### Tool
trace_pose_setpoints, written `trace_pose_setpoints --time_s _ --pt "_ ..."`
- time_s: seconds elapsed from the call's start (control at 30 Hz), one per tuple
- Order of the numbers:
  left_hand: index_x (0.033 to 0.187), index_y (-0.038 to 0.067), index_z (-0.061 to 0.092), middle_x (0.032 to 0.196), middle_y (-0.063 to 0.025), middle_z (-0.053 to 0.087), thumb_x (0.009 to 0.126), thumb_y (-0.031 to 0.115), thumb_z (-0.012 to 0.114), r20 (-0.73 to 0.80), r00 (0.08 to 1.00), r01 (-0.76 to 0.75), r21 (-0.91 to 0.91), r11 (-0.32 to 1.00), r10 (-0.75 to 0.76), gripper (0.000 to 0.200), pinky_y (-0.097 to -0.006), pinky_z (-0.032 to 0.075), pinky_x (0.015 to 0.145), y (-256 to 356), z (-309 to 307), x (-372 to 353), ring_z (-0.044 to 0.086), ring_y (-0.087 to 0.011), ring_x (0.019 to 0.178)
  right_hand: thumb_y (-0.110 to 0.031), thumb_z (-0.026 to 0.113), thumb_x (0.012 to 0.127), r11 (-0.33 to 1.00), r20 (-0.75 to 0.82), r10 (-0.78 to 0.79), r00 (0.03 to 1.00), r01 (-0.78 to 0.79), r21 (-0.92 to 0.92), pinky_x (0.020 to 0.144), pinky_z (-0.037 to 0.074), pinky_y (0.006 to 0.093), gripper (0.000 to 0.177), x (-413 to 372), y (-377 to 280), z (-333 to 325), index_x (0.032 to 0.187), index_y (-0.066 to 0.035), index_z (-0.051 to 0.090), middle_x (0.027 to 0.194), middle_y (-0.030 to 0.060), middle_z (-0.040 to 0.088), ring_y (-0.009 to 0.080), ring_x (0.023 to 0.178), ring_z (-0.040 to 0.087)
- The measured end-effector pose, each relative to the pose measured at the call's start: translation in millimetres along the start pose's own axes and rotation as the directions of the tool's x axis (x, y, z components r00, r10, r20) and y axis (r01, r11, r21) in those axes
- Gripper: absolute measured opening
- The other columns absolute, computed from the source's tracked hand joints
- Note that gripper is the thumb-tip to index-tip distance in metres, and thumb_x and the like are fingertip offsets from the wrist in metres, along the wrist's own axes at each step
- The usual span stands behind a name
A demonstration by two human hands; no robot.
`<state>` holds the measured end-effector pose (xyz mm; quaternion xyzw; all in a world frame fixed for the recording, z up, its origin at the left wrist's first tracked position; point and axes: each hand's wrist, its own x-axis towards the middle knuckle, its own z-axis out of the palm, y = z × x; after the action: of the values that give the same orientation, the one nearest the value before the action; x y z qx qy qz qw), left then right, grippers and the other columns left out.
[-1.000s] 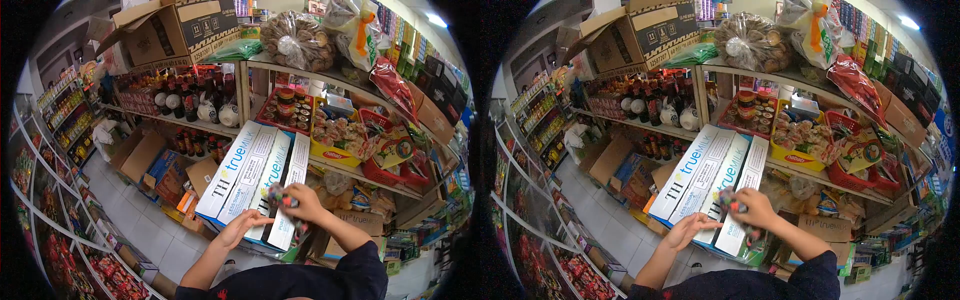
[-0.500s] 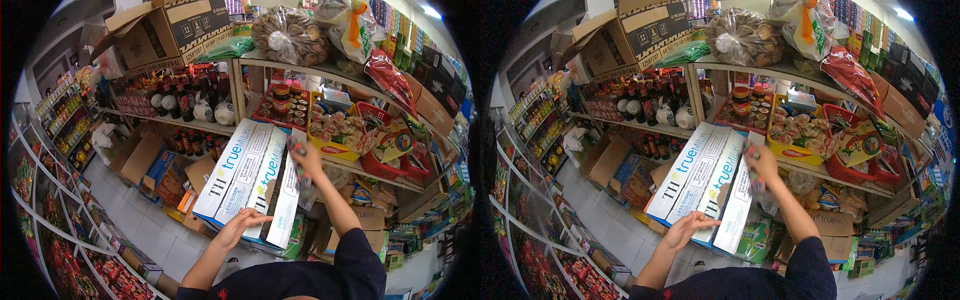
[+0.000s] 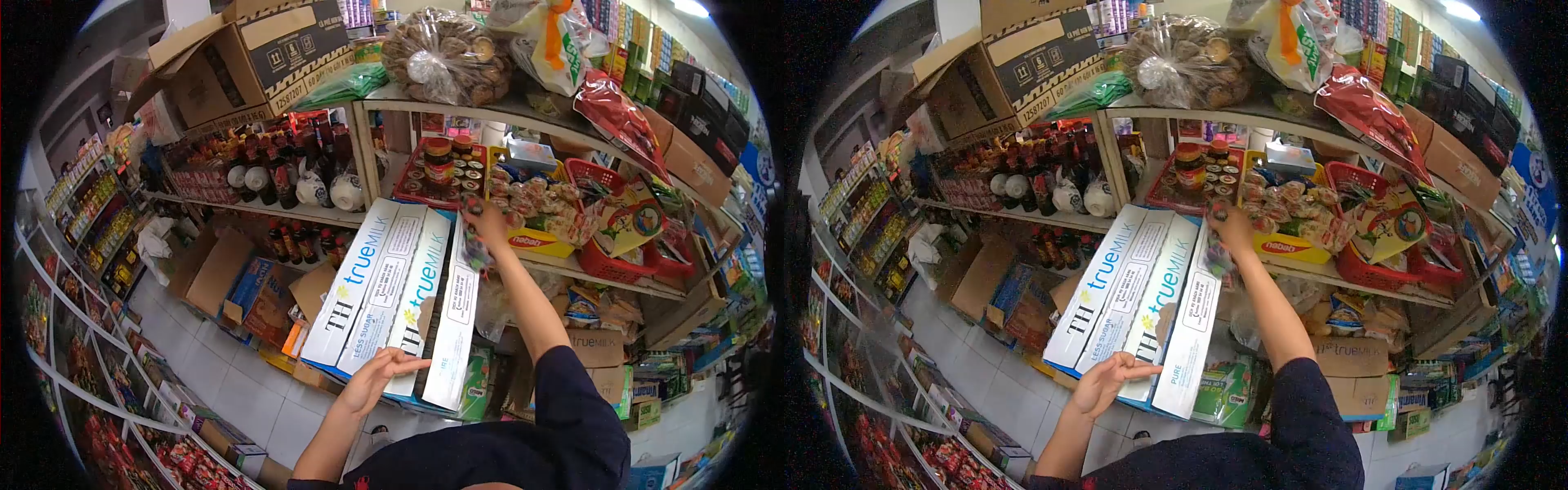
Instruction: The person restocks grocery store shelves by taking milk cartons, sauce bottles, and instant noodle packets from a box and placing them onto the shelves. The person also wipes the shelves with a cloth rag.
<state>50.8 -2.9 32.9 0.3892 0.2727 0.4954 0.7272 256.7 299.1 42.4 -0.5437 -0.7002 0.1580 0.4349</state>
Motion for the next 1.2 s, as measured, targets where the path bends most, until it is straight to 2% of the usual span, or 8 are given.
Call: trace_pose_setpoints --time_s 0.07,0.23,0.37,0.43,0.47,0.7,0.9,1.2 --pt "0.091 0.003 0.039 0.112 -0.0206 0.050 0.092 0.025 0.030 -0.019 1.000 0.002 -0.035 0.999 -0.002 0.024 -0.0376 0.017 0.100 -1 0 -2 0.037 -0.0264 0.119 -0.032 0.064 0.067 0.989 0.026 0.128 0.991 -0.129 0.069 0.070 0.045 0.0402 0.037 -9 3 2 0.093 -0.006 0.061 0.088 0.0164 0.060 0.0309 0.084 0.057" --pt "0.092 0.003 0.041 0.106 -0.0165 0.050 0.090 0.026 0.032 -0.009 0.999 -0.051 0.014 0.999 0.051 0.025 -0.0401 0.016 0.100 -4 -1 -1 0.040 -0.0299 0.117 -0.028 0.062 0.065 0.960 0.140 -0.247 0.959 0.262 -0.097 0.069 0.045 0.0387 0.030 -90 -26 -12 0.088 -0.009 0.062 0.086 0.0136 0.060 0.0298 0.079 0.057" --pt "0.090 0.007 0.044 0.113 -0.0311 0.048 0.089 0.029 0.031 -0.052 0.999 0.010 0.012 1.000 -0.009 0.026 -0.0391 0.013 0.102 0 1 -1 0.036 -0.0280 0.118 -0.025 0.070 0.056 0.873 0.298 -0.475 0.828 0.485 0.047 0.068 0.047 0.0350 0.036 -182 -72 -41 0.087 -0.010 0.061 0.082 0.0084 0.059 0.0268 0.077 0.058" --pt "0.090 0.006 0.044 0.112 -0.0324 0.048 0.089 0.030 0.031 -0.066 0.997 0.030 -0.019 0.999 -0.031 0.027 -0.0390 0.013 0.102 -1 1 -1 0.036 -0.0292 0.118 -0.026 0.071 0.056 0.871 0.295 -0.483 0.824 0.486 0.068 0.066 0.047 0.0340 0.038 -175 -71 -41 0.088 -0.009 0.062 0.081 0.0094 0.059 0.0268 0.076 0.058" --pt "0.093 0.003 0.043 0.106 -0.0173 0.050 0.089 0.023 0.034 -0.032 0.999 0.007 -0.051 0.999 -0.009 0.022 -0.0397 0.017 0.100 -3 -3 -2 0.040 -0.0323 0.117 -0.028 0.070 0.058 0.885 0.288 -0.454 0.843 0.464 0.034 0.066 0.047 0.0345 0.038 -162 -65 -37 0.089 -0.009 0.062 0.082 0.0101 0.059 0.0273 0.076 0.058" --pt "0.090 0.004 0.042 0.110 -0.0265 0.051 0.089 0.022 0.034 -0.025 0.999 -0.038 -0.059 0.998 0.037 0.021 -0.0389 0.017 0.101 -3 1 -1 0.041 -0.0290 0.115 -0.032 0.063 0.068 0.986 0.029 -0.109 0.994 0.112 -0.125 0.069 0.044 0.0393 0.035 -17 16 -6 0.094 -0.009 0.061 0.087 0.0137 0.057 0.0322 0.084 0.055" --pt "0.089 0.004 0.042 0.111 -0.0272 0.051 0.090 0.025 0.032 -0.040 0.997 -0.062 -0.008 0.998 0.062 0.023 -0.0387 0.018 0.100 -2 2 0 0.041 -0.0289 0.115 -0.026 0.064 0.067 0.953 0.055 -0.269 0.962 0.274 -0.128 0.071 0.044 0.0382 0.032 -64 13 -17 0.091 -0.006 0.059 0.090 0.0129 0.057 0.0316 0.084 0.055" --pt "0.089 0.009 0.040 0.112 -0.0300 0.049 0.089 0.027 0.032 -0.036 0.999 0.008 -0.059 0.998 -0.010 0.020 -0.0371 0.015 0.101 -4 -4 0 0.038 -0.0257 0.115 -0.018 0.070 0.059 0.718 0.409 -0.691 0.596 0.632 0.292 0.067 0.048 0.0346 0.035 -216 -66 -77 0.093 -0.012 0.060 0.092 0.0085 0.059 0.0241 0.084 0.058"
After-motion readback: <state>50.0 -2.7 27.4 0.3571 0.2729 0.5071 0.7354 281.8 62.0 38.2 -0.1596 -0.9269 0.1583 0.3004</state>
